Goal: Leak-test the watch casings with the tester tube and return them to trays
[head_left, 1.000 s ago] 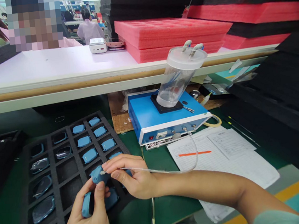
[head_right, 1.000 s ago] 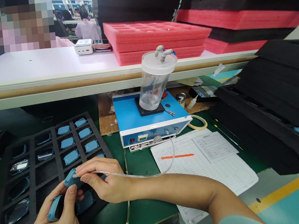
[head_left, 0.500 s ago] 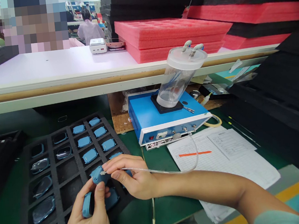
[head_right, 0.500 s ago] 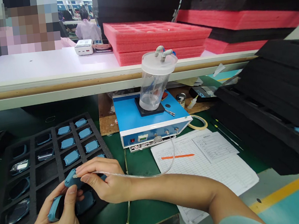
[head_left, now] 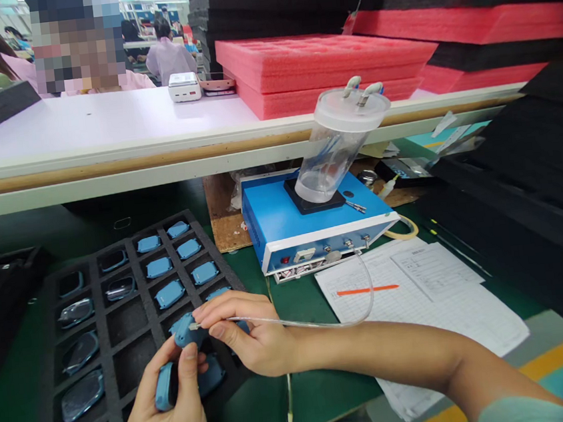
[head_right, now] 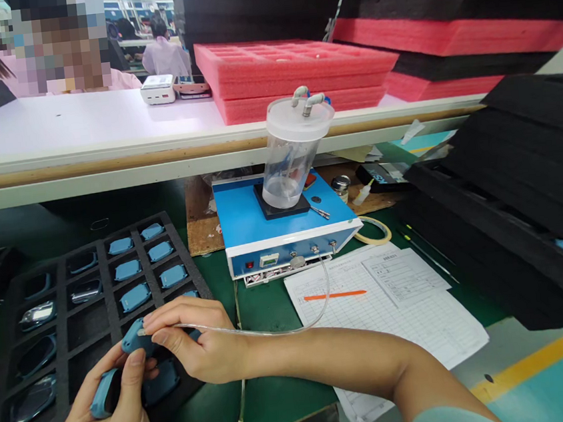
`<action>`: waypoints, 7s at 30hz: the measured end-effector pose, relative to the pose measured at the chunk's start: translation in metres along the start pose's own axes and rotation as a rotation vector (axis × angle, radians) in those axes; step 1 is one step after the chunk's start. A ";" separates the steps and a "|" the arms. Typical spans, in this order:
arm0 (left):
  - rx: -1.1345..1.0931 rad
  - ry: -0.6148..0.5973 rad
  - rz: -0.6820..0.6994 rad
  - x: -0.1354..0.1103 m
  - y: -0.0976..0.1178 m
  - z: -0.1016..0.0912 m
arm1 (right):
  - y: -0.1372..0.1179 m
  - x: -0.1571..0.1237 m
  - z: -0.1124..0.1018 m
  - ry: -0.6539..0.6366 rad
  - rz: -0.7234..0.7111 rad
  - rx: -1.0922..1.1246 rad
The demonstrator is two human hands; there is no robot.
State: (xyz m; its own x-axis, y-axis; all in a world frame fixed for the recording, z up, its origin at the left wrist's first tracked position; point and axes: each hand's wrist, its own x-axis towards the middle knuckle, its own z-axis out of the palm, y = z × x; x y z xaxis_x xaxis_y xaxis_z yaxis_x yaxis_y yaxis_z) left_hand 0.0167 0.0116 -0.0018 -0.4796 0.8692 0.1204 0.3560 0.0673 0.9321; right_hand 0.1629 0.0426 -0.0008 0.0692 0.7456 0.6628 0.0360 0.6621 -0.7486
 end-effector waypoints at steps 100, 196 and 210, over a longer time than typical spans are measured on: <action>-0.751 -0.318 -0.169 -0.004 0.012 -0.020 | -0.133 -0.080 -0.036 -0.605 0.856 0.317; -0.145 -0.538 0.230 -0.075 0.037 0.039 | -0.085 -0.043 -0.109 -0.058 0.610 -0.754; -0.509 -0.756 -0.026 -0.020 0.023 0.047 | -0.055 -0.030 -0.126 -0.588 0.937 -1.047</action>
State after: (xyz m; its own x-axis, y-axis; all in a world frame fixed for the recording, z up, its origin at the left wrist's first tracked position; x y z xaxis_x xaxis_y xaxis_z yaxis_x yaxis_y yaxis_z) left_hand 0.0725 0.0189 0.0013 0.2350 0.9720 0.0088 -0.1305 0.0226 0.9912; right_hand 0.2841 -0.0256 0.0182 0.0828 0.9439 -0.3198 0.8916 -0.2135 -0.3992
